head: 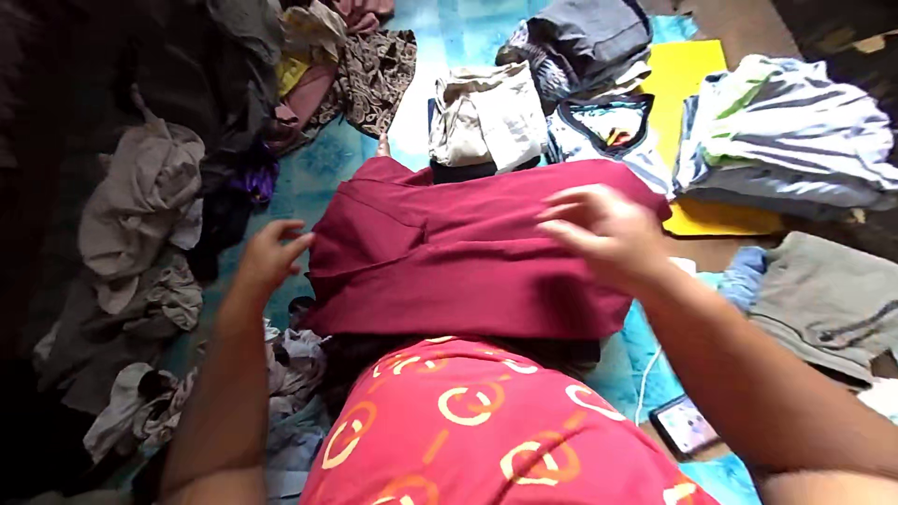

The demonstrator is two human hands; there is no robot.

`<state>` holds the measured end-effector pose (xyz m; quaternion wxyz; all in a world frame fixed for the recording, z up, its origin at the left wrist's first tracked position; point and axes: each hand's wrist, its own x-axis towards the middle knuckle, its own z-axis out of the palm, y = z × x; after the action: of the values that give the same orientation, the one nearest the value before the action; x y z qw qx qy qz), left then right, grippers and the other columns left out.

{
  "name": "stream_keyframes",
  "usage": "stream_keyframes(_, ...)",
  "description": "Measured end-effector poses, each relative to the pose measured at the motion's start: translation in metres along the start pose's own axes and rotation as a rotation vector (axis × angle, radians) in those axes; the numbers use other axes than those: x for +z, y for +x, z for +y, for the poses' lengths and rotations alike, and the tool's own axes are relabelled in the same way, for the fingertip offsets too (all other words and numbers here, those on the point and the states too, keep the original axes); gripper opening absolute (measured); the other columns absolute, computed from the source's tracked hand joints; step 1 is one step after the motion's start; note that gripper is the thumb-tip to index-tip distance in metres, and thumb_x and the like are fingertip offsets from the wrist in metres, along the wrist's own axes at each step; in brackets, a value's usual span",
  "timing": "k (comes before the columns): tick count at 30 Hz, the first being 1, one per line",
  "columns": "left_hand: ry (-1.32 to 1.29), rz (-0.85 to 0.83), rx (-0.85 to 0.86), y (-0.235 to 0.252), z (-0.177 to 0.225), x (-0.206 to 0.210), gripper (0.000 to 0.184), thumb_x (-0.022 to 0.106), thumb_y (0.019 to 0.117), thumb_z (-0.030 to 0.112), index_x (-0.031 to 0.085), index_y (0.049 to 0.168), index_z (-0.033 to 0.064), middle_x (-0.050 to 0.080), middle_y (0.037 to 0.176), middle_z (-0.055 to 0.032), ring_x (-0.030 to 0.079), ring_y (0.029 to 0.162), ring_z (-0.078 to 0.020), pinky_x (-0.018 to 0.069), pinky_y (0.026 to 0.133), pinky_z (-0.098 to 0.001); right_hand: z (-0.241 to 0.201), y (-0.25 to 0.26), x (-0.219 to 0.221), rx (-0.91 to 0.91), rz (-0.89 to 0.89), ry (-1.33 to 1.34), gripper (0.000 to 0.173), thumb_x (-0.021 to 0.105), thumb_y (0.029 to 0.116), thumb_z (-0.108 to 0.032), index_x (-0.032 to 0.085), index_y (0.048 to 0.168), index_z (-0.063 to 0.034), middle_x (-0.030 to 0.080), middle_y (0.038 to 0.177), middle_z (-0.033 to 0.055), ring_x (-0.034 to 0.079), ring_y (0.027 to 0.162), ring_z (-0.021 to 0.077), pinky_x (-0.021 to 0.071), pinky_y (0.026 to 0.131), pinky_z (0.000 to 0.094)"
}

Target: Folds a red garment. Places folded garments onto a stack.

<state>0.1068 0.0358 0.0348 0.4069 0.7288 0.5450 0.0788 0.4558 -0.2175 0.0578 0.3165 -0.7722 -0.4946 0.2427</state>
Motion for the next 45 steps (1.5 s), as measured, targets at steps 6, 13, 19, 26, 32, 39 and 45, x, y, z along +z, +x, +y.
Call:
stream_keyframes(6,0.047,-0.157,0.0,0.097,0.033,0.033,0.046,0.076,0.0925,0.019,0.061,0.129,-0.0042,0.066,0.116,-0.0249,0.066,0.098,-0.0339,0.0542,0.086,-0.0542,-0.034,0.109,0.132,0.34,-0.398,0.446,0.09,0.082,0.0797,-0.004,0.032,0.154,-0.006,0.062,0.119,0.0243,0.066,0.096,0.0314,0.0568,0.083,0.0475)
stream_keyframes(13,-0.325,-0.402,0.344,0.05,-0.008,-0.01,0.012,0.062,0.0855,0.001,0.066,0.096,0.0057,0.071,0.091,-0.0012,0.068,0.08,-0.0103,0.0599,0.074,-0.0299,-0.033,0.074,0.119,-0.493,-0.287,0.047,0.044,0.068,0.0865,0.006,0.063,0.129,-0.0022,0.071,0.101,0.0143,0.069,0.095,0.0282,0.0572,0.088,0.0497)
stream_keyframes(19,-0.165,-0.436,0.138,0.029,-0.046,-0.02,0.017,0.058,0.0912,0.0,0.066,0.106,0.0009,0.07,0.098,-0.0077,0.065,0.072,-0.0115,0.0566,0.064,-0.0288,0.008,0.048,0.062,-0.627,-0.241,-0.209,0.037,0.066,0.094,-0.006,0.066,0.131,-0.0088,0.067,0.13,0.0122,0.061,0.123,0.0321,0.0477,0.106,0.0551)
stream_keyframes(26,-0.166,-0.013,-0.159,0.124,0.004,0.023,0.065,0.049,0.1043,0.053,0.051,0.141,-0.0005,0.063,0.128,-0.023,0.062,0.116,-0.035,0.0478,0.097,-0.0558,0.156,0.081,-0.066,0.57,0.278,0.132,0.062,0.047,0.1078,-0.044,0.045,0.147,0.004,0.055,0.134,0.0325,0.057,0.121,0.0428,0.0424,0.102,0.0639)
stream_keyframes(32,-0.163,-0.249,-0.246,0.19,0.039,0.068,0.056,0.055,0.1025,0.048,0.059,0.133,0.001,0.066,0.119,-0.0183,0.066,0.104,-0.0283,0.0537,0.091,-0.0505,0.194,0.078,-0.044,0.568,0.151,0.897,0.032,0.032,0.1111,-0.038,0.06,0.104,-0.023,0.067,0.079,-0.0119,0.064,0.07,-0.0039,0.0562,0.061,0.0182)
stream_keyframes(39,-0.273,-0.141,-0.22,0.215,0.077,0.066,0.038,0.065,0.0935,0.01,0.061,0.131,0.0046,0.067,0.115,-0.0151,0.066,0.096,-0.0215,0.0554,0.084,-0.0418,0.215,0.144,-0.102,0.346,0.329,0.926,0.025,0.045,0.1021,-0.003,0.052,0.122,-0.0161,0.063,0.092,-0.0061,0.063,0.076,0.0034,0.0562,0.068,0.0232)
stream_keyframes(45,-0.519,0.011,0.245,0.164,0.086,-0.004,0.046,0.065,0.0911,0.006,0.055,0.136,0.0093,0.066,0.114,-0.0029,0.066,0.096,-0.0115,0.0582,0.083,-0.0331,0.179,0.084,-0.183,0.079,0.283,0.268,0.052,0.069,0.0804,-0.001,0.061,0.13,-0.0135,0.066,0.11,-0.0028,0.063,0.09,0.0011,0.0561,0.082,0.0217)
